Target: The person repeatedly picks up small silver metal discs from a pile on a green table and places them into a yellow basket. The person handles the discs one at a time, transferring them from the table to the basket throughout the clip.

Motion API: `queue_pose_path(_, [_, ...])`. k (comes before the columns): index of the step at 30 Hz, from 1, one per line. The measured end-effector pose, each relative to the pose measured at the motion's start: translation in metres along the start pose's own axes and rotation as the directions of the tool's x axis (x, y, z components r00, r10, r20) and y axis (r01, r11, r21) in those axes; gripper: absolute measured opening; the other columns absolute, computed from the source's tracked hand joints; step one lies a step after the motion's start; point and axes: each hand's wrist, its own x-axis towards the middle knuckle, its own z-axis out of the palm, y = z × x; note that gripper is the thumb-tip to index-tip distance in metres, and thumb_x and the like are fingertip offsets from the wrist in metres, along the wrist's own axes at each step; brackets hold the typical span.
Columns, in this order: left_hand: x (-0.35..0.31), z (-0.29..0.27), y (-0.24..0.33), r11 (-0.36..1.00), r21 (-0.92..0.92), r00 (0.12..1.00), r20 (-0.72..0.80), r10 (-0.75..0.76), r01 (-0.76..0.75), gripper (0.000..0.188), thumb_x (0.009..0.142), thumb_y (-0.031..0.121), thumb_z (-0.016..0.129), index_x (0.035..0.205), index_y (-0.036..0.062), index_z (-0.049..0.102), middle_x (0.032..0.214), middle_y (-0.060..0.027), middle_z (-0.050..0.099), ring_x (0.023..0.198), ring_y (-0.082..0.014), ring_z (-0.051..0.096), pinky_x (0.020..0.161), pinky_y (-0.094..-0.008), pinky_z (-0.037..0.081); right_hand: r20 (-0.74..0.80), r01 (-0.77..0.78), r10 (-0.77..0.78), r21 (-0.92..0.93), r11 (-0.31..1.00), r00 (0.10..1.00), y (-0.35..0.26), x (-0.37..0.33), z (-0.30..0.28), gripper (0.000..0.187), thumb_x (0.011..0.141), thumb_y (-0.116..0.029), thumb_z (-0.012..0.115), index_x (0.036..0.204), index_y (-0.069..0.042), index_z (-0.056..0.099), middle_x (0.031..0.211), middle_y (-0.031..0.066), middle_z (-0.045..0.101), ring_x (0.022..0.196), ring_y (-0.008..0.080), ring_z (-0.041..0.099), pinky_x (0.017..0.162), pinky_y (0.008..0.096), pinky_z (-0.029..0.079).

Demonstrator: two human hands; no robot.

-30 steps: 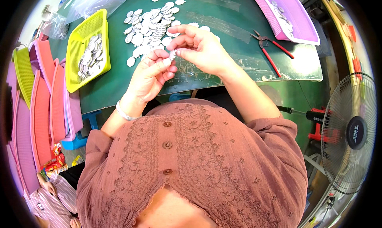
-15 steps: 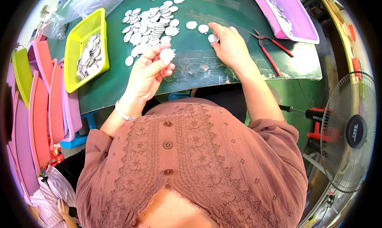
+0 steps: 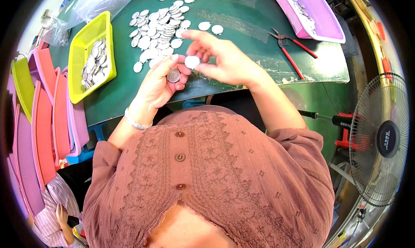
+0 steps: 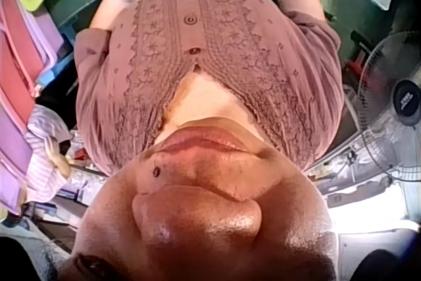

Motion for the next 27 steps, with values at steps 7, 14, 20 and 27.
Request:
queue_pose_path(7, [-0.001, -0.002, -0.003, 0.997, -0.045, 0.998, 0.006, 0.066, -0.066, 0.008, 0.084, 0.01, 0.056, 0.088, 0.0039, 0.052, 0.081, -0.0092, 0.059, 0.067, -0.0141, 0.057, 0.055, -0.0221, 0.047, -0.131, 0.0, 0.003, 0.024, 1.0, 0.991, 0.006, 0.001, 0.01, 0.059, 0.075, 0.004, 0.057, 0.129, -0.006, 0.036, 0.091, 0.0072, 0.057, 0.082, 0.0124, 0.055, 0.075, 0.025, 0.045])
queue_pose_path(14, [-0.003, 0.002, -0.005, 0.968, -0.198, 0.987, 0.029, 0.161, -0.152, 0.004, 0.082, 0.003, 0.055, 0.083, 0.0001, 0.052, 0.09, -0.0128, 0.059, 0.083, -0.0234, 0.061, 0.075, -0.0296, 0.053, -0.179, -0.132, 0.192, 0.3, 0.945, 0.965, 0.007, 0.0, 0.014, 0.049, 0.078, 0.001, 0.056, 0.124, -0.001, 0.039, 0.082, 0.0039, 0.058, 0.075, 0.0071, 0.053, 0.068, 0.0195, 0.043])
queue_pose_path(20, [-0.003, 0.0, -0.005, 0.956, -0.261, 0.986, 0.065, 0.152, -0.13, 0.006, 0.084, 0.005, 0.053, 0.084, -0.0006, 0.054, 0.091, -0.0129, 0.059, 0.086, -0.0242, 0.06, 0.079, -0.032, 0.052, -0.185, -0.125, 0.19, 0.317, 0.94, 0.964, 0.007, 0.003, 0.015, 0.048, 0.078, 0.002, 0.057, 0.123, 0.0, 0.04, 0.081, 0.0038, 0.058, 0.074, 0.007, 0.054, 0.068, 0.0192, 0.043])
queue_pose_path(27, [-0.002, -0.001, -0.005, 0.951, -0.296, 0.993, 0.045, 0.107, -0.089, 0.017, 0.087, 0.011, 0.05, 0.092, -0.0046, 0.054, 0.093, -0.0141, 0.058, 0.087, -0.0251, 0.059, 0.079, -0.0321, 0.052, -0.185, -0.127, 0.2, 0.343, 0.931, 0.962, 0.007, 0.004, 0.017, 0.046, 0.078, 0.002, 0.056, 0.122, 0.001, 0.041, 0.081, 0.0039, 0.058, 0.075, 0.0077, 0.055, 0.068, 0.02, 0.044])
